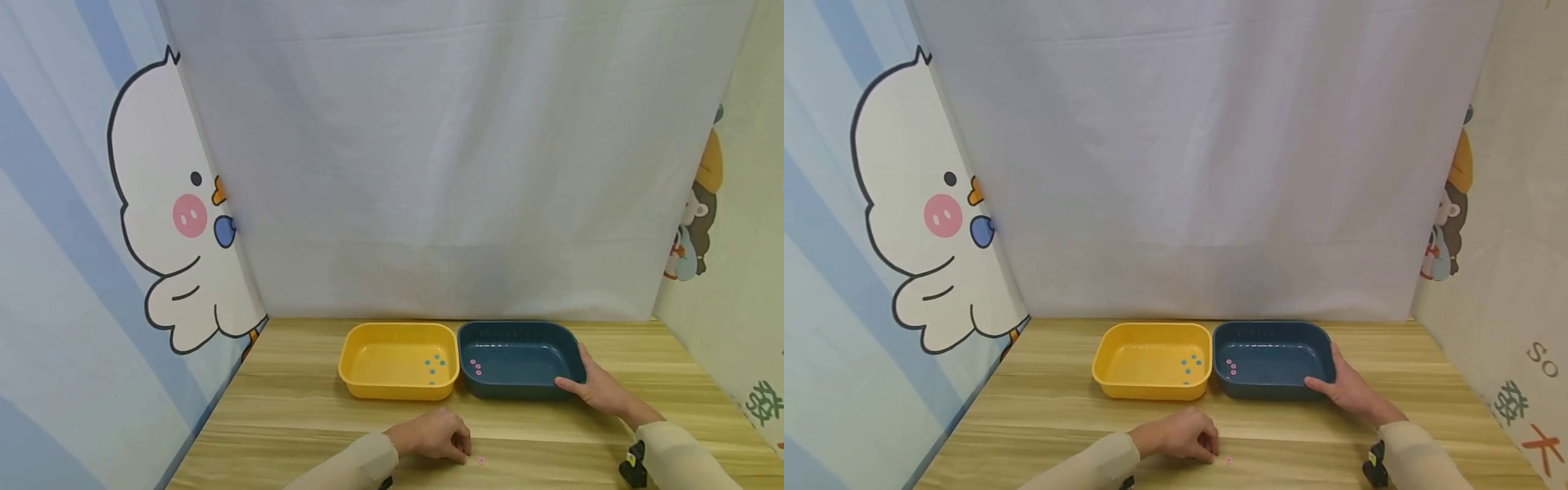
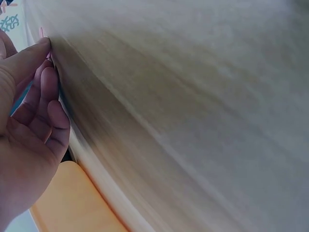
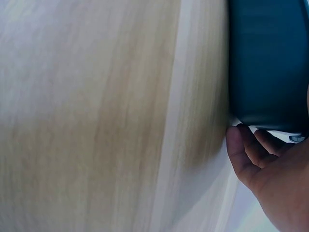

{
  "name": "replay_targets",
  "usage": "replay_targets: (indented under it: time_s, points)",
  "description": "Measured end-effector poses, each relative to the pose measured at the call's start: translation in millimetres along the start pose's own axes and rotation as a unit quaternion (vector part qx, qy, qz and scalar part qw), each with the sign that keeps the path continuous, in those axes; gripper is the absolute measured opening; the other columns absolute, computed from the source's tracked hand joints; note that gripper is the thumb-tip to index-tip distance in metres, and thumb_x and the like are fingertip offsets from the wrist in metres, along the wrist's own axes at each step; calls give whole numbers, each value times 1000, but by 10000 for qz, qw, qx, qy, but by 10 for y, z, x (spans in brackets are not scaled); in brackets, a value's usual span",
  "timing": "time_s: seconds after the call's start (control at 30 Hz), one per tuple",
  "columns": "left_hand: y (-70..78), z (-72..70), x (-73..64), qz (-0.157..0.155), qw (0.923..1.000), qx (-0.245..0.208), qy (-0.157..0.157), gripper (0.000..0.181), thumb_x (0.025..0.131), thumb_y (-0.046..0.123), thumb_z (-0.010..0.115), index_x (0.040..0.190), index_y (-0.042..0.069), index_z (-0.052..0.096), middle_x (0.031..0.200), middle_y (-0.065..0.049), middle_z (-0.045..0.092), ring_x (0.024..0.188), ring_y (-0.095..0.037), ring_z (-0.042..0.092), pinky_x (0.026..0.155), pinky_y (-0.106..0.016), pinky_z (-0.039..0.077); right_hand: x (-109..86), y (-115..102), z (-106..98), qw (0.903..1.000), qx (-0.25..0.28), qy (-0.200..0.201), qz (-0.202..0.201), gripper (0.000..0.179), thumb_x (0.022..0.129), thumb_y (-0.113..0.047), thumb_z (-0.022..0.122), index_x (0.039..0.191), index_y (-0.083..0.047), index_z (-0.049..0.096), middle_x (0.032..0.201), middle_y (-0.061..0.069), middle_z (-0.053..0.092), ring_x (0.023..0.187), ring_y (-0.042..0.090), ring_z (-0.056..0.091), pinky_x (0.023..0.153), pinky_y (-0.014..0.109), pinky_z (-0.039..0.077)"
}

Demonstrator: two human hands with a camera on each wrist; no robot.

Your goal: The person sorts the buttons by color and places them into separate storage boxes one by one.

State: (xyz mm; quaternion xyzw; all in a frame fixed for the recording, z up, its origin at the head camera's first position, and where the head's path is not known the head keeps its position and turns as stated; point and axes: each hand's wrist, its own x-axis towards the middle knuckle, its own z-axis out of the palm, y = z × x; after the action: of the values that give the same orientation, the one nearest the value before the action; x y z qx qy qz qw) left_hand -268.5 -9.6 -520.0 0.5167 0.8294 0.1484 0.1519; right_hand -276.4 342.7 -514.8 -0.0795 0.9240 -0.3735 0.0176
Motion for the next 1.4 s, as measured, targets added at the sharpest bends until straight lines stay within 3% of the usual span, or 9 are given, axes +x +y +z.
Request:
replay_targets:
  time_s: [0.33,0.57,0.8,1.17,1.4]
  points:
    - [7,-7,-4,18,9999,-130,38,9,83,14,74,78,17,67,69,17,55,62,10,46,58,-6,39,-2,-1,3,10000,-46,70,-8,105,88,-33,66,143,14,-10,143,45,3,127,62,12,98,68,17]
    - [13,-60,0,-134,9978,-640,127,8,85,12,71,82,14,64,69,15,53,61,6,45,57,-9,41,1,-4,7,9999,-81,59,21,105,89,-33,66,143,14,-10,143,45,3,127,62,13,99,68,17]
    - [27,-201,65,-278,9975,-573,316,4,87,11,68,87,14,66,72,15,56,64,5,49,60,-10,42,2,-24,0,9999,-151,58,-13,104,89,-33,65,143,14,-11,141,46,5,126,62,15,98,68,20]
    - [64,-388,163,-141,9985,-463,257,3,87,14,69,88,13,67,77,15,60,68,6,52,64,-9,43,-6,-36,-5,9997,-228,-5,64,105,89,-35,64,142,14,-12,141,47,5,125,62,16,97,67,21]
    - [133,-483,234,-73,9980,-458,430,8,90,15,67,95,11,70,81,13,64,70,7,54,66,-8,44,-6,-35,-2,9998,-188,20,65,104,89,-33,65,143,13,-12,141,47,5,125,62,16,98,67,21]
